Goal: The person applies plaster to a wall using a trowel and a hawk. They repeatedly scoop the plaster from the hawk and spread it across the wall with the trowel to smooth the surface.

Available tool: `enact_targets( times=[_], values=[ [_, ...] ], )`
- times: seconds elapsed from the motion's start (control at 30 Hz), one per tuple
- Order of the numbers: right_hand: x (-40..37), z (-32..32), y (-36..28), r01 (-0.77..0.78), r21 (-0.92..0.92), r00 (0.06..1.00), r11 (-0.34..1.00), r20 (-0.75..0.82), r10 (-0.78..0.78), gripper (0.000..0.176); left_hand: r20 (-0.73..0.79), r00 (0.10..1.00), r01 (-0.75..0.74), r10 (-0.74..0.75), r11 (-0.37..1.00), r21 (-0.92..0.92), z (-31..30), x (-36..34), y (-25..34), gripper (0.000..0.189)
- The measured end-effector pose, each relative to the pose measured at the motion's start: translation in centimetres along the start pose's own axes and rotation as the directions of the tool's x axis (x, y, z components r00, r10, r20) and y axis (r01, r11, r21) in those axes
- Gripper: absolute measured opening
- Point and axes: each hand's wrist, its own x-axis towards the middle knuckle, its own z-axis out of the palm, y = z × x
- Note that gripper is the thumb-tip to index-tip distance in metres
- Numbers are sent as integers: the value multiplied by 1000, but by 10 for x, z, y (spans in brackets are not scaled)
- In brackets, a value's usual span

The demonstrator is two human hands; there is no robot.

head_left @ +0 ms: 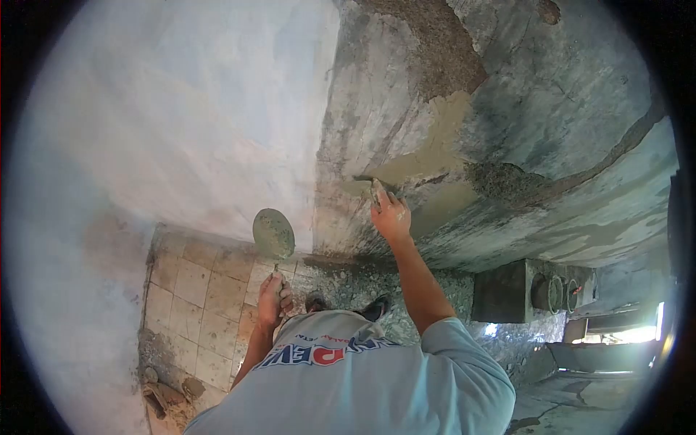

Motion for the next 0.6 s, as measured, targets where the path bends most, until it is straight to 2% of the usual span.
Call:
enact_targets(
  times=[0.17,0.27,0.37,0.43,0.5,0.53,0.6],
  values=[
    [-2,8,7,-8,12,999,1000,-32,8,44,20,1000,-5,4,999,49,4,-2,1,23],
    [-2,3,-1,-92,-4,995,996,-33,92,33,22,1000,-4,3,1000,28,0,1,-3,23],
    [-2,13,5,-105,54,994,993,-20,107,31,26,1000,-9,8,999,31,0,0,-3,23],
    [-7,19,8,53,8,998,999,-42,-52,32,10,1000,-9,9,1000,29,3,-2,1,23],
    [-13,19,7,18,6,995,1000,101,-18,35,18,1000,-6,5,1000,24,3,-2,1,23],
    [-15,5,-4,-98,11,963,995,254,92,36,21,1000,-5,4,1000,20,2,-2,2,22],
    [-26,-3,-13,-208,47,910,977,376,175,39,16,1000,-4,4,1000,20,3,-4,3,22]
  ],
)
